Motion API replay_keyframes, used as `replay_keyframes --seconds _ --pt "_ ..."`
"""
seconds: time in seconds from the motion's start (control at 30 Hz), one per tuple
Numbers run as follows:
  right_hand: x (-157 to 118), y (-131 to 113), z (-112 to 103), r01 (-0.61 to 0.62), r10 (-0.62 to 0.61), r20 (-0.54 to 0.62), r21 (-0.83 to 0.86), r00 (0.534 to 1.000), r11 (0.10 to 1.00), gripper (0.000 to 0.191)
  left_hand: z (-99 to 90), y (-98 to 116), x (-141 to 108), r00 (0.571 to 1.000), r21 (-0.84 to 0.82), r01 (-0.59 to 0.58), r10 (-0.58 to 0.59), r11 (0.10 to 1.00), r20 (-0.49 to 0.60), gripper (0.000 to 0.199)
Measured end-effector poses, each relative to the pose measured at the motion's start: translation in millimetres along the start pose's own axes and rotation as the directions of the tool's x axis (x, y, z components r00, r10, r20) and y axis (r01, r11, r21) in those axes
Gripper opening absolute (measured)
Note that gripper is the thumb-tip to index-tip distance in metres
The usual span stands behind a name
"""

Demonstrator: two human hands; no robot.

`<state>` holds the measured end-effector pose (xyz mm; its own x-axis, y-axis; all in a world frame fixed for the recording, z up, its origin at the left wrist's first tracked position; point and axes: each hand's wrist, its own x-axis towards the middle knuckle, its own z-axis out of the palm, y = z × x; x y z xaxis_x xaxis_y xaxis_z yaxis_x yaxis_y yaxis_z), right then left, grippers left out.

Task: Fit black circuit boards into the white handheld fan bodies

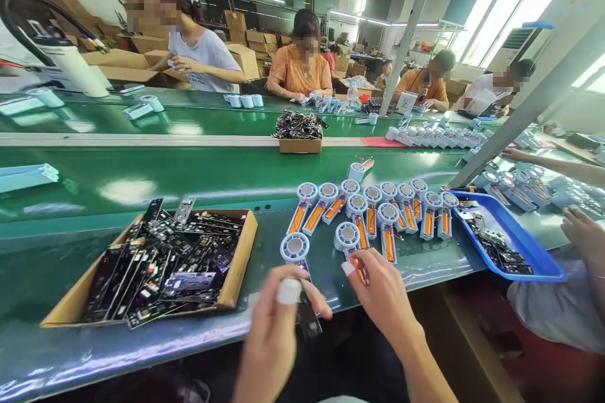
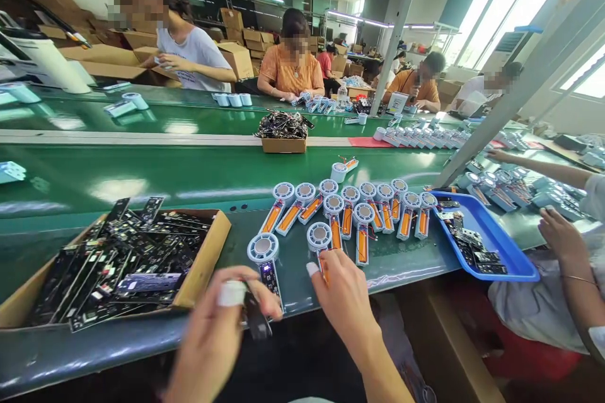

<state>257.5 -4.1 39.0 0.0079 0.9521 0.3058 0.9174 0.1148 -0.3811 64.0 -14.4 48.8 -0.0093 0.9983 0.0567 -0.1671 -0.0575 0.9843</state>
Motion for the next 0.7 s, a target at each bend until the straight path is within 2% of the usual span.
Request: replay_keyframes --seconds 0.03,0.07,0.1,0.17,0.23,0.33,0.4,0.5,0.6,0.7 --pt "3 -3 5 0.014 -0.013 0.01 -0.076 1.0 0.997 0.007 19.8 -14 -8 0.99 -0.07 0.089 -0.081 0.994 0.117 0.036" --pt "5 -5 10 0.02 -0.017 0.021 -0.152 1.0 0.988 0.007 35.6 -28 -14 0.972 -0.084 0.17 -0.152 0.982 0.181 0.037" --pt "7 -6 14 0.024 -0.017 0.033 -0.216 0.999 0.976 0.008 46.7 -40 -20 0.957 -0.058 0.219 -0.203 0.974 0.208 0.038" --pt "9 -4 18 0.037 -0.026 0.045 -0.269 0.999 0.962 0.014 54.8 -59 -30 0.947 0.083 0.251 -0.262 0.964 0.187 0.036" --pt "8 3 18 0.063 -0.06 0.021 -0.209 0.998 0.976 0.019 48.4 -71 -36 0.961 0.235 0.223 -0.254 0.946 0.107 0.039" --pt "3 13 12 0.086 -0.083 -0.042 0.061 0.996 0.994 0.019 26.3 -79 -43 0.988 0.401 0.12 -0.148 0.908 0.038 0.039" --pt "-1 17 7 0.071 -0.064 -0.036 0.273 0.997 0.959 0.017 10.9 -80 -45 0.998 0.469 0.017 -0.047 0.883 0.051 0.039" --pt "-7 17 1 0.002 -0.034 0.054 0.505 0.998 0.863 0.016 -3.5 -76 -47 0.996 0.53 -0.086 0.059 0.843 0.067 0.036" --pt "-11 15 -3 -0.113 0.006 0.174 0.614 0.985 0.781 0.018 -0.3 -69 -42 0.99 0.539 -0.138 0.095 0.831 0.107 0.032" --pt "-12 12 -2 -0.181 0.023 0.24 0.662 0.97 0.727 0.022 15.0 -60 -27 0.988 0.513 -0.15 0.107 0.845 0.112 0.027"
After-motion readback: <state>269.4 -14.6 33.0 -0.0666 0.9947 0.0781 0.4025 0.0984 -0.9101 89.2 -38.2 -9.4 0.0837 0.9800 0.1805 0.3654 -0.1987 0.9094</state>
